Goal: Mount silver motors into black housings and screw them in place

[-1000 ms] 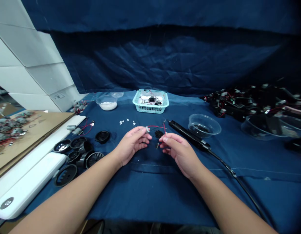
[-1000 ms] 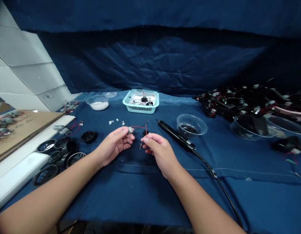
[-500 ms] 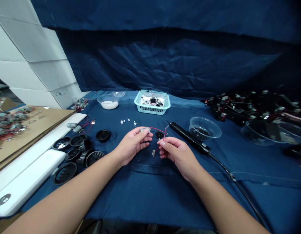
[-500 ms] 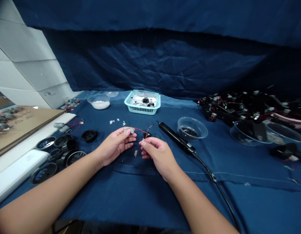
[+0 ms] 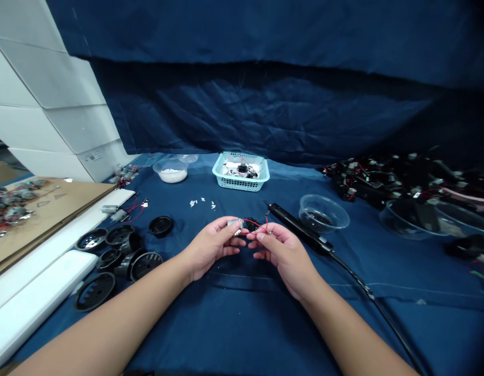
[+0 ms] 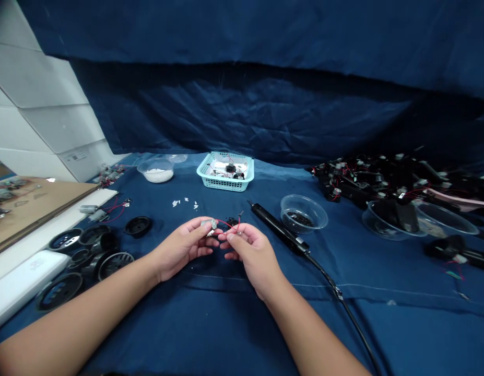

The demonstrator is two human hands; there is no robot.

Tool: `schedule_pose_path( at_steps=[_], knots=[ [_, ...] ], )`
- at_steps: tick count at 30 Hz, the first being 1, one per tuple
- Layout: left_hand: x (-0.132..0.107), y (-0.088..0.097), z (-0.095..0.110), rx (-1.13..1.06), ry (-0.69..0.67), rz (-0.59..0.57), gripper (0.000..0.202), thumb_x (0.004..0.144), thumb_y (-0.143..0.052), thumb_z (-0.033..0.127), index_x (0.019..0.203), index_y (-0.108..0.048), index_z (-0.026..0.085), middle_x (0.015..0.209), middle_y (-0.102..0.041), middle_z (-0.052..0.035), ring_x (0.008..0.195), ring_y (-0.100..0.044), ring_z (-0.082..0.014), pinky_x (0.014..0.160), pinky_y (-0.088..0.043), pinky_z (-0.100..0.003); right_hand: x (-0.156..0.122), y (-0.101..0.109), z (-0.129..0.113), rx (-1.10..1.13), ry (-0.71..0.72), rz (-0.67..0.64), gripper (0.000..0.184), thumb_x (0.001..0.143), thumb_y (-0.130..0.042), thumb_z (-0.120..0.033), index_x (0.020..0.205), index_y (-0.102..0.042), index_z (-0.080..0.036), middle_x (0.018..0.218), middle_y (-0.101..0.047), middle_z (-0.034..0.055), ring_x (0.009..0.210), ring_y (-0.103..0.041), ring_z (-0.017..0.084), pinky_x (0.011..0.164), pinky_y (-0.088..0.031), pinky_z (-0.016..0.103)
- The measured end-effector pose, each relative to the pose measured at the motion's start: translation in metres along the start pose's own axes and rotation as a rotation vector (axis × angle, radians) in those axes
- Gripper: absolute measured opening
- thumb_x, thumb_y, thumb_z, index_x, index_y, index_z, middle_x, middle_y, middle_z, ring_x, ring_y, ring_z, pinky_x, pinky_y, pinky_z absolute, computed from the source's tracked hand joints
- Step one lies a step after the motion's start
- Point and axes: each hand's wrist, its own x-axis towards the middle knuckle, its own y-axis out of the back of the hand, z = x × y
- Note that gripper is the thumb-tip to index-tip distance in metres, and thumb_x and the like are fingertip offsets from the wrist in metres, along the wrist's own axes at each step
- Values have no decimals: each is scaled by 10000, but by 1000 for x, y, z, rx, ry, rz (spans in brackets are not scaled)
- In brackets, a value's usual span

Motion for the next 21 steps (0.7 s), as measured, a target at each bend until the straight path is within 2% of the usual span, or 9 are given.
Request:
schedule_pose_path(
  at_steps=[5,8,15,18,21],
  knots=[
    [-2,-3,0,-42,6,-17,448,892,-876,503,1173,-725,190,996,-748,-67,835,-709,-124,805,-623,-262,-4,-2,-2,26,-18,-18,336,847,-868,-468,967,-692,-208,1187,-813,108,978,-748,197,798,-588,302],
    [-2,-3,1,-46,-2,-7,446,887,-881,503,1151,-737,173,959,-718,-53,809,-685,-111,810,-625,-261,-5,-2,-2,-6,-25,-22,338,826,-870,-458,991,-721,-203,1226,-798,114,990,-751,212,800,-592,319],
    [0,-1,0,-65,-15,13,424,884,-893,460,1163,-741,179,1008,-712,-43,760,-652,-88,779,-624,-256,9,15,4,-138,76,175,293,789,-854,-342,1021,-727,-215,1035,-771,51,854,-702,168,721,-531,278],
    [-3,-2,1,-96,29,-38,403,909,-856,511,1077,-732,166,926,-721,-45,766,-682,-112,795,-630,-280,14,17,9,-191,101,187,328,779,-874,-372,1028,-740,-206,985,-757,55,834,-686,178,713,-528,292],
    [-7,-3,2,-148,86,-130,467,942,-775,619,1004,-718,160,802,-705,-41,749,-706,-142,793,-637,-310,13,12,13,-222,119,126,408,769,-891,-447,1071,-759,-208,993,-766,63,804,-686,188,727,-545,325]
  ],
)
